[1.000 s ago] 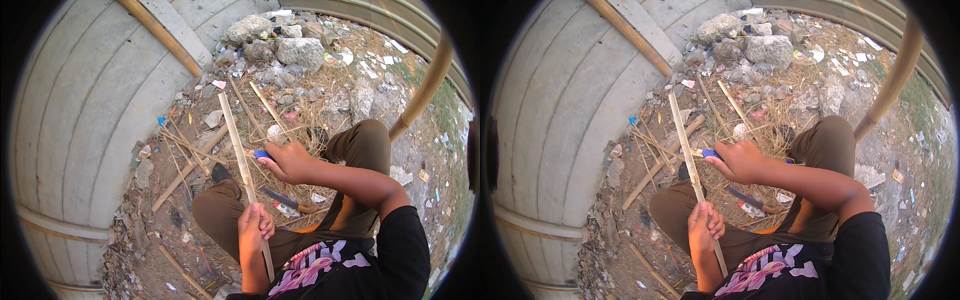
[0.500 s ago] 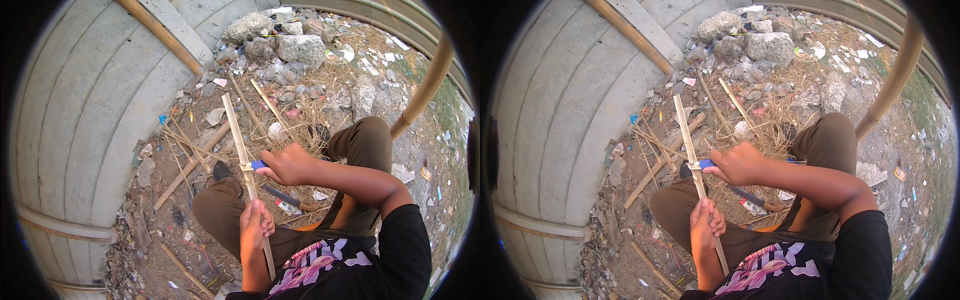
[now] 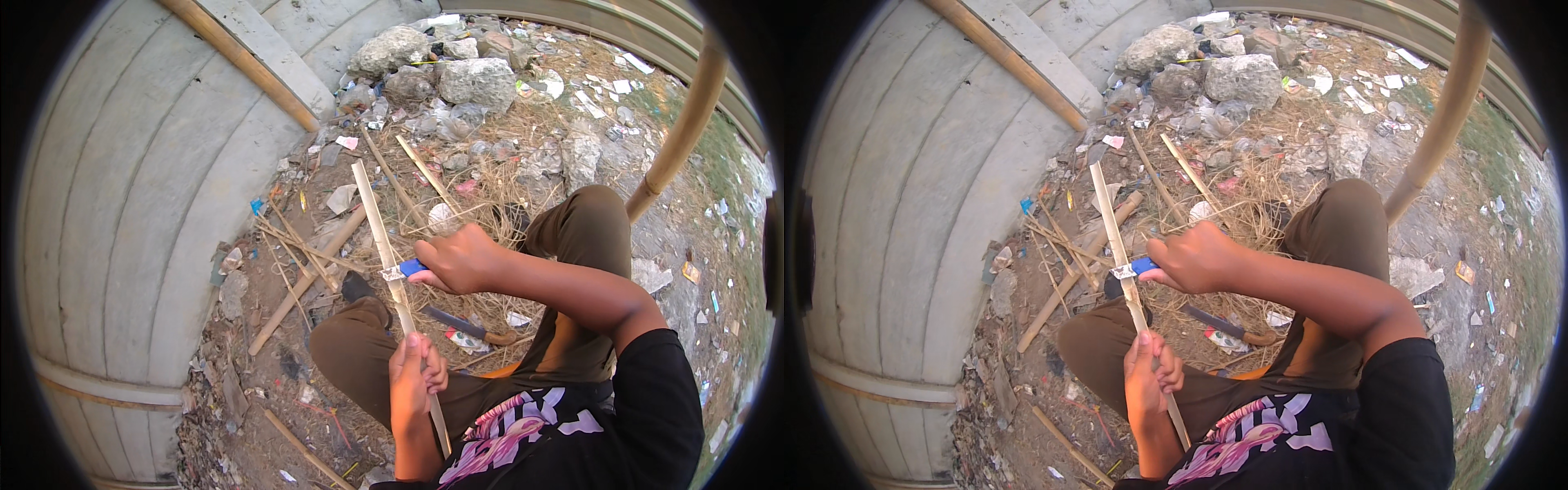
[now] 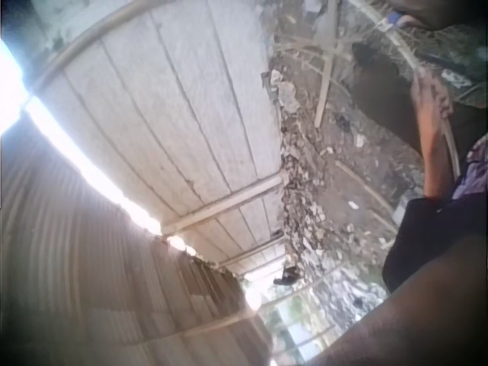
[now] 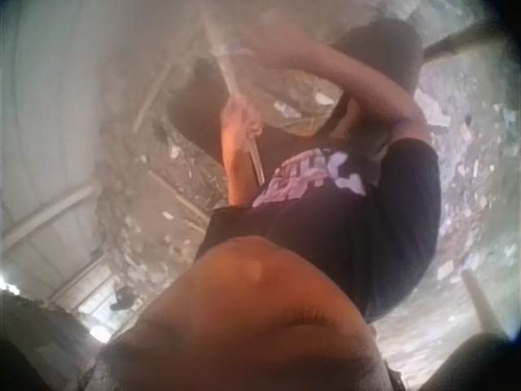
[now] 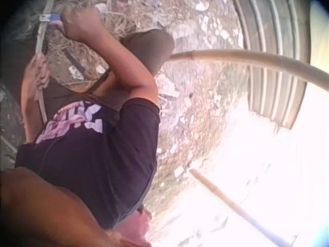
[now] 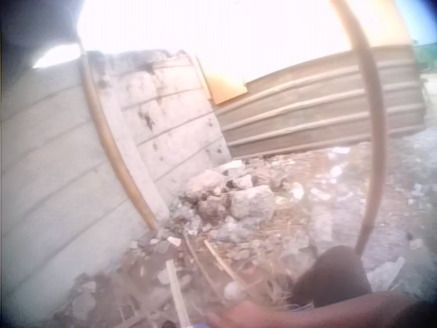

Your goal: The person sits on the ground and uses a blue utility knife to shave and smooth a long, thin bamboo strip. They repeatedly scrape the knife along the strip's length, occasionally rotating it to work on different sides and inspecting the surface.

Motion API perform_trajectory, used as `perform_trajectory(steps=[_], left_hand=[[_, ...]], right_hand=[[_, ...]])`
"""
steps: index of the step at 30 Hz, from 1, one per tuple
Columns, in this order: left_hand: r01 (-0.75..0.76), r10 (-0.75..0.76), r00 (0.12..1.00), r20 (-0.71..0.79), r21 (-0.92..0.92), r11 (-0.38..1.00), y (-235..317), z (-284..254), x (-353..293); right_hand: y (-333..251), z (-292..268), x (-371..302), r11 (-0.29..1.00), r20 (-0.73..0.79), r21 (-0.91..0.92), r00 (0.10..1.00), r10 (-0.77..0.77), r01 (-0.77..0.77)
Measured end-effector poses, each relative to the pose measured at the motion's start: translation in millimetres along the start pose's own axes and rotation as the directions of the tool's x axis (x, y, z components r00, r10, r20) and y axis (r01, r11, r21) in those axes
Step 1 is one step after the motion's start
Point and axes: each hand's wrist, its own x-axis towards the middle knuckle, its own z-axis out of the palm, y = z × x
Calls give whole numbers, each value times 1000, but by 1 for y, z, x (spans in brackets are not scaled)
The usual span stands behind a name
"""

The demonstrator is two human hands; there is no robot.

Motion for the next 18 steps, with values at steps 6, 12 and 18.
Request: perform_trajectory(steps=[6, 12, 18], left_hand=[[-18, 18, 1000, -15, 9, 1000, -2, -1, -1], [62, -61, 996, 58, -22, 998, -6, 5, -4], [97, -95, 985, 141, -14, 995, -12, 11, -5]], right_hand=[[4, -4, 4, 999, 23, -14, 999, -29, 29], [31, -8, 20, 963, -122, -100, 963, 238, -251], [61, -30, 37, 935, -159, -140, 940, 302, -324]])
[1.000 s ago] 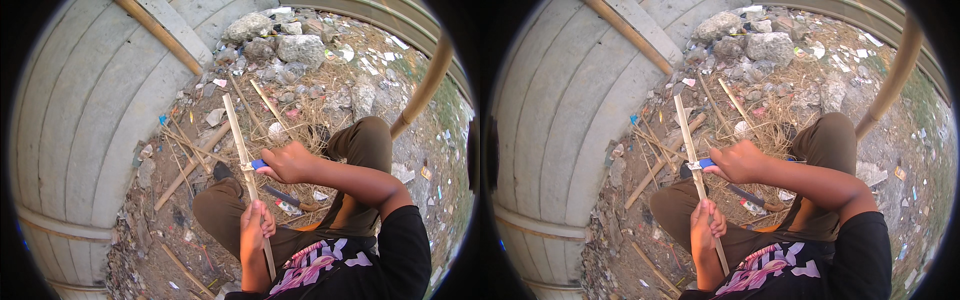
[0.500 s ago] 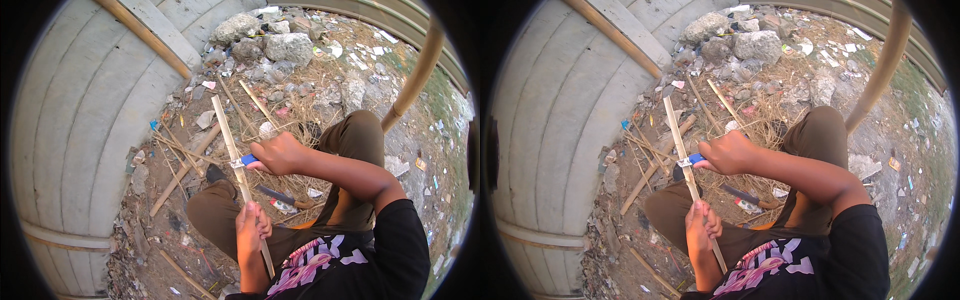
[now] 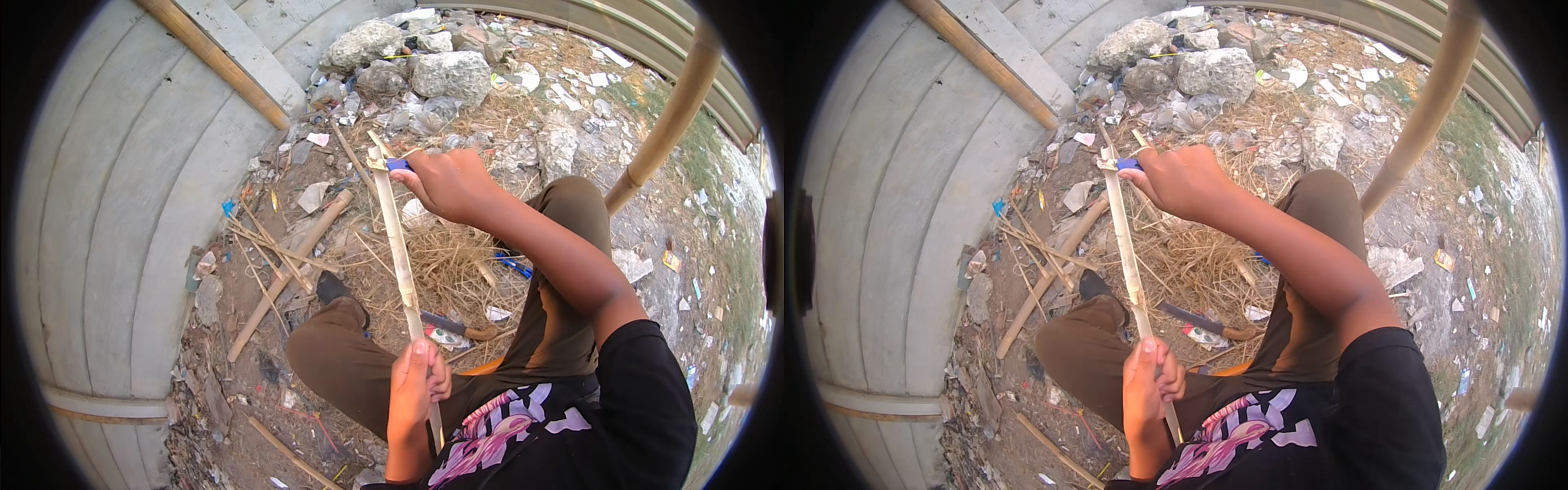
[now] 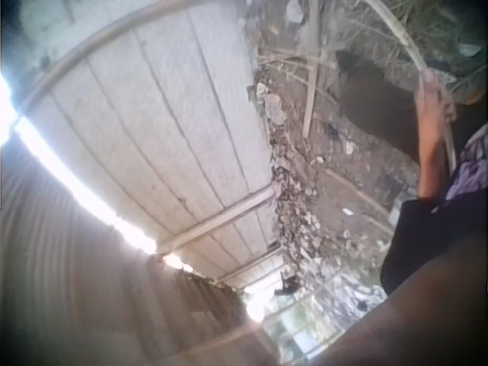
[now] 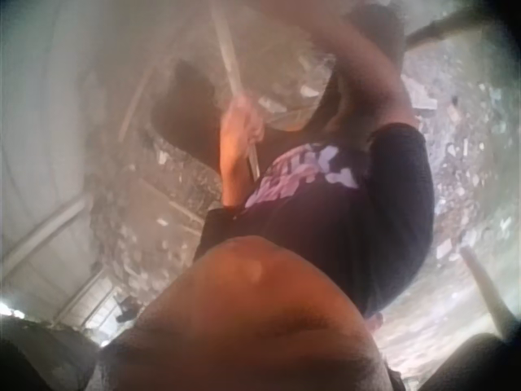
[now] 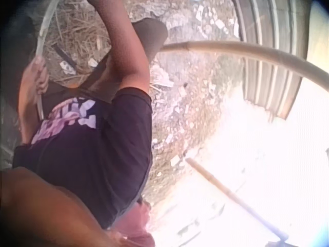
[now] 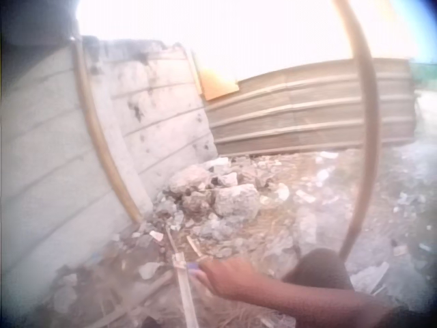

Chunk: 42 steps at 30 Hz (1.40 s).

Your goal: The person sits on the ground and uses a blue utility knife to shave and smooth a long, thin bamboo strip. They repeatedly scrape the knife along the strip's length, occasionally rotating it to work on different sides and inspecting the surface.

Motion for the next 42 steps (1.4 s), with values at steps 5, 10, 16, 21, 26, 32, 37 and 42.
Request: perform_trajectory(steps=[5, 10, 16, 21, 26, 32, 37, 42], left_hand=[[96, -85, 977, 196, -48, 994, 0, -2, -14], [-22, 23, 1000, 18, -39, 999, 0, -7, -8], [-42, 54, 996, 71, -158, 986, 3, -23, -4], [-34, 50, 996, 69, -217, 976, 5, -22, -5], [6, 26, 993, 112, -274, 962, 0, -25, -5], [88, -46, 981, 186, -225, 970, -6, -12, -6], [32, 14, 986, 165, -270, 962, -6, -21, -5], [48, -14, 990, 143, -240, 970, -7, -21, -5]], right_hand=[[53, -8, 28, 838, 127, 108, 844, 521, -534], [36, -21, 6, 858, -19, 338, 909, 417, -387], [-39, -3, -46, 925, 197, 369, 965, -173, 90], [-58, 2, -63, 871, 89, 371, 922, -377, 321], [-55, -1, -56, 940, 45, 239, 965, -260, 243], [-16, -12, -27, 972, 40, 209, 992, -120, 109], [-43, -12, -53, 912, 105, 305, 942, -319, 275], [-37, -6, -51, 934, 45, 223, 954, -296, 279]])
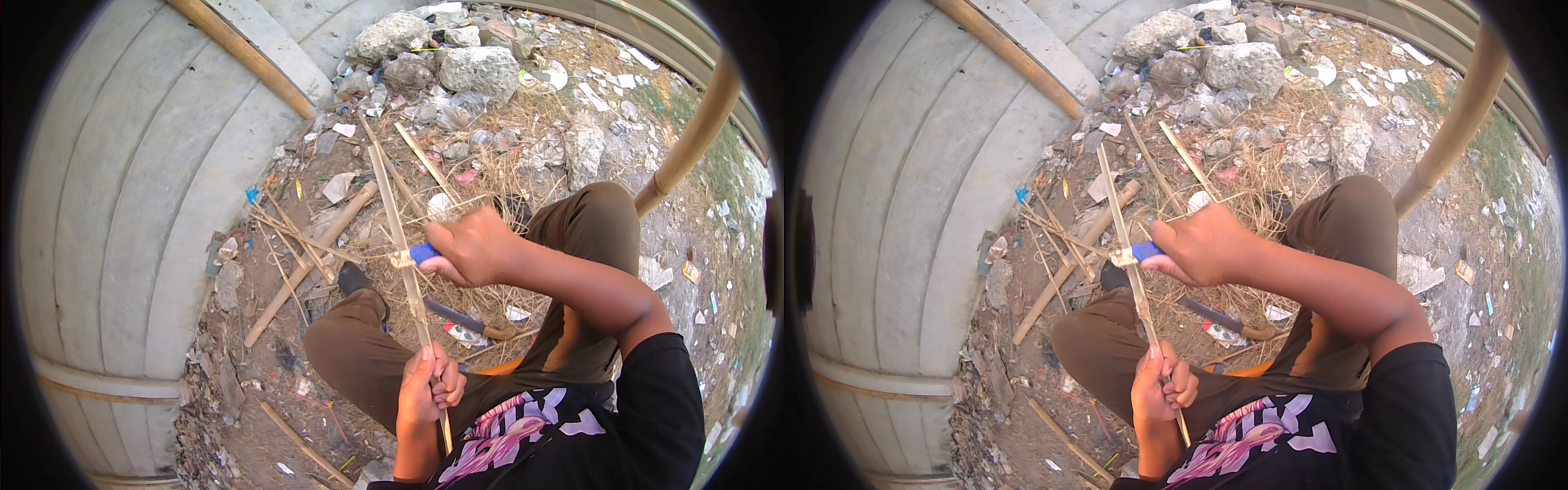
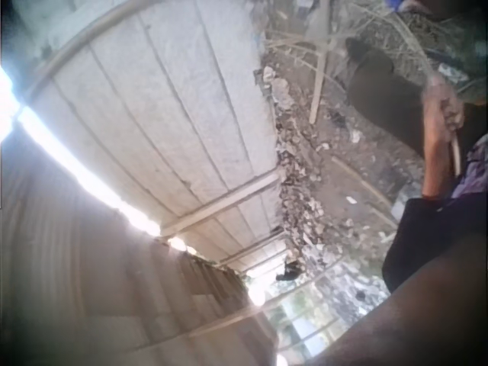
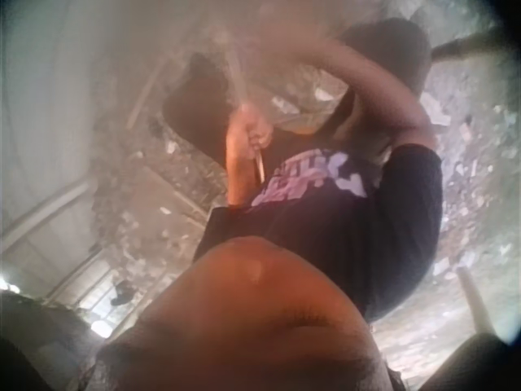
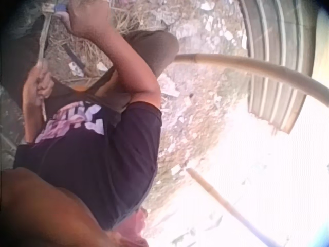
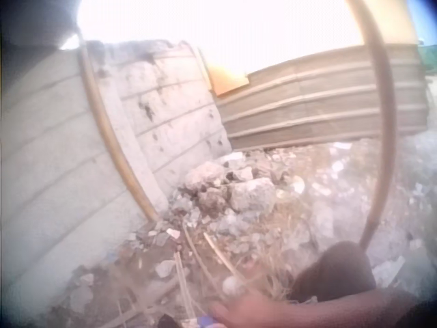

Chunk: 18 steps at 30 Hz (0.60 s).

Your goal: The person sits on the ground and uses a blue utility knife to shave and smooth a long, thin bamboo strip. They repeatedly scrape the knife along the strip's length, occasionally rotating it to work on different sides and inspecting the surface.

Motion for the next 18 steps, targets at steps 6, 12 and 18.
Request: perform_trajectory(steps=[6, 12, 18], left_hand=[[117, -119, 982, 146, 17, 993, -7, 4, 0], [87, -91, 988, 122, 37, 995, -5, 5, 2], [146, -152, 986, 67, 77, 986, -7, 12, 2]], right_hand=[[47, -25, 20, 958, -128, -104, 959, 253, -267], [34, -22, 8, 993, -98, 7, 988, 119, -119], [62, -24, 20, 887, -140, -186, 905, 401, -422]])
